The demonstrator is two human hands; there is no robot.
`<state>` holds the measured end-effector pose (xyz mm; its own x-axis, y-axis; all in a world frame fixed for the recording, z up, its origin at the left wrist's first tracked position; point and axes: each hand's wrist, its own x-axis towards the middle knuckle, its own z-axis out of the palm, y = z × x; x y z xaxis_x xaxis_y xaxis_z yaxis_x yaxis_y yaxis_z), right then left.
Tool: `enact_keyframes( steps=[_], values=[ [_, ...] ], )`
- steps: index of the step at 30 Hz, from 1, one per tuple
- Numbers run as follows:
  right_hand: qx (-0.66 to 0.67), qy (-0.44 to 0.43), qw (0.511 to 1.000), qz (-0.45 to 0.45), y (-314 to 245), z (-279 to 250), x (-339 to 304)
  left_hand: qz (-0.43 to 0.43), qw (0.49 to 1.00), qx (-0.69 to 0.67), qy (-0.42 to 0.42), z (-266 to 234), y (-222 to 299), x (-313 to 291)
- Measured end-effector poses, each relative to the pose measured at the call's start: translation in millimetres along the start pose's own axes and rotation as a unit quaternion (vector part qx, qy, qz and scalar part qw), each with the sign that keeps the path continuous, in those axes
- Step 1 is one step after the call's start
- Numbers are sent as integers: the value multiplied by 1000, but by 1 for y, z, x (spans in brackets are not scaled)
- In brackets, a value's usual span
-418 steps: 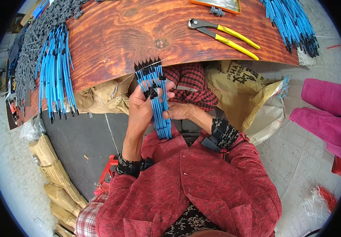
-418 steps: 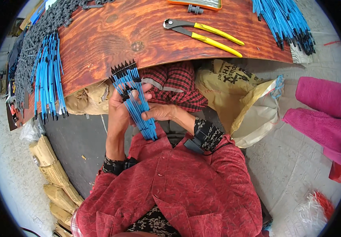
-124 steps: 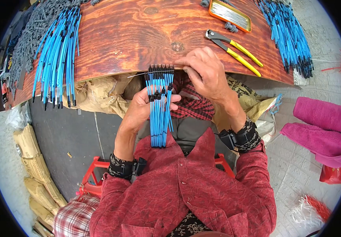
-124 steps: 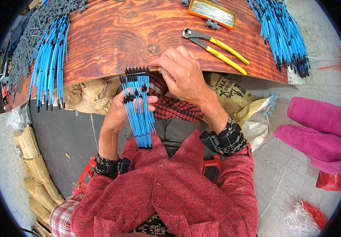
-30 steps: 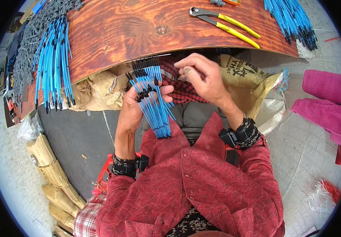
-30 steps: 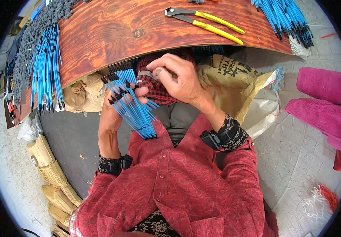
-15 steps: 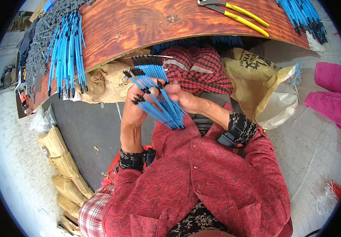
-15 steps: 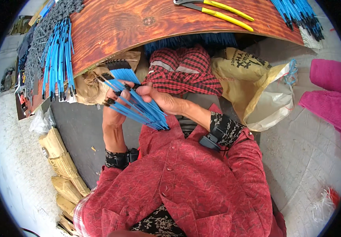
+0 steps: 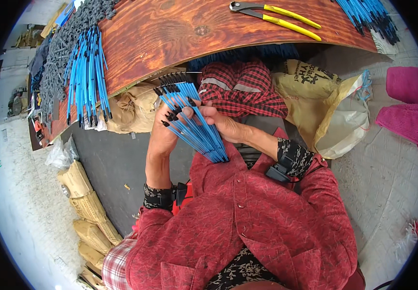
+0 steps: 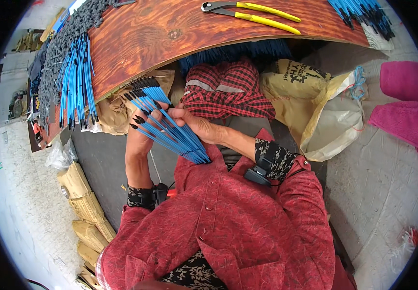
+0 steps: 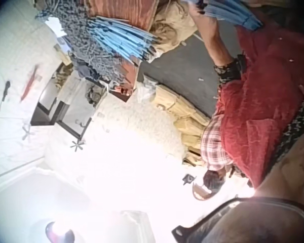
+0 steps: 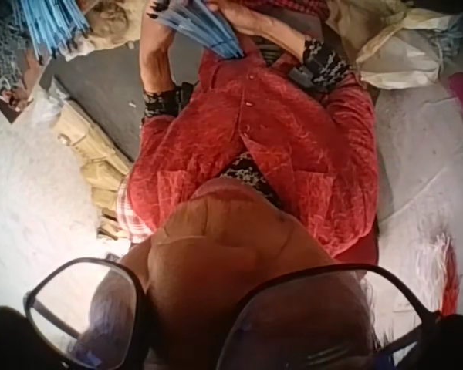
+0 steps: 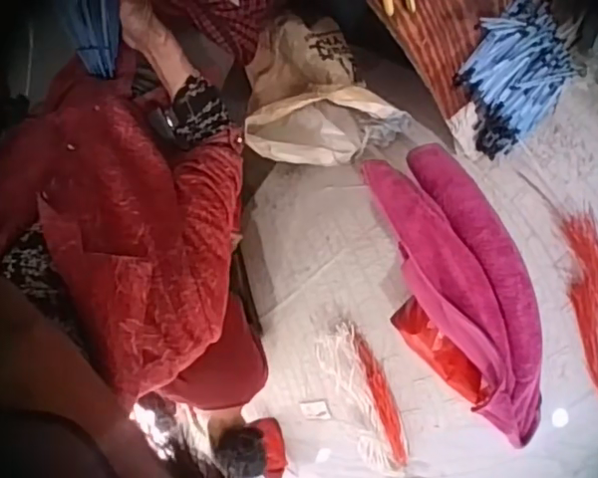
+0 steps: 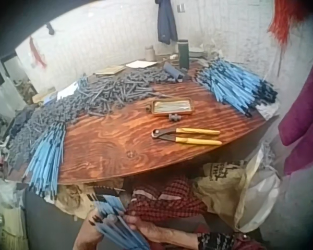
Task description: The recorder is manually assembling small blue plastic pins into black connector frames at a wooden workbench.
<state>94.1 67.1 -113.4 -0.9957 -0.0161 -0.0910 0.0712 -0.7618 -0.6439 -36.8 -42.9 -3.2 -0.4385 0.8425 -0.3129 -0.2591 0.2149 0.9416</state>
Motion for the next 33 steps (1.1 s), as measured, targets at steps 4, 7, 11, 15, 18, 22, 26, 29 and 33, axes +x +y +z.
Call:
enact_keyframes(
  steps=[4,7,11,15,18,22,26,29,33],
  values=[
    [23,-3,1000,-13,7,6,3,-23,998,29,-45,-16,8,-1],
    [44,26,998,-20,2,14,1,-77,991,-33,-100,-21,23,0],
    [-19,-17,999,-27,8,17,6,-128,983,7,-130,-35,46,-3],
    [33,-32,999,-11,-8,40,-1,-181,973,61,-129,-40,62,-6],
    [-13,-45,999,-11,0,23,3,-218,963,105,-116,-35,78,-6],
    [-41,-21,999,-23,-11,29,-9,-200,937,231,-168,-27,93,0],
    [-41,5,999,-31,-12,30,-10,-216,912,323,-129,-14,107,2],
    [-50,-24,998,-26,-18,30,-13,-214,912,299,-182,-25,104,10],
    [-43,-19,998,-32,-6,25,-7,-227,911,284,-194,-28,106,12]
  ],
)
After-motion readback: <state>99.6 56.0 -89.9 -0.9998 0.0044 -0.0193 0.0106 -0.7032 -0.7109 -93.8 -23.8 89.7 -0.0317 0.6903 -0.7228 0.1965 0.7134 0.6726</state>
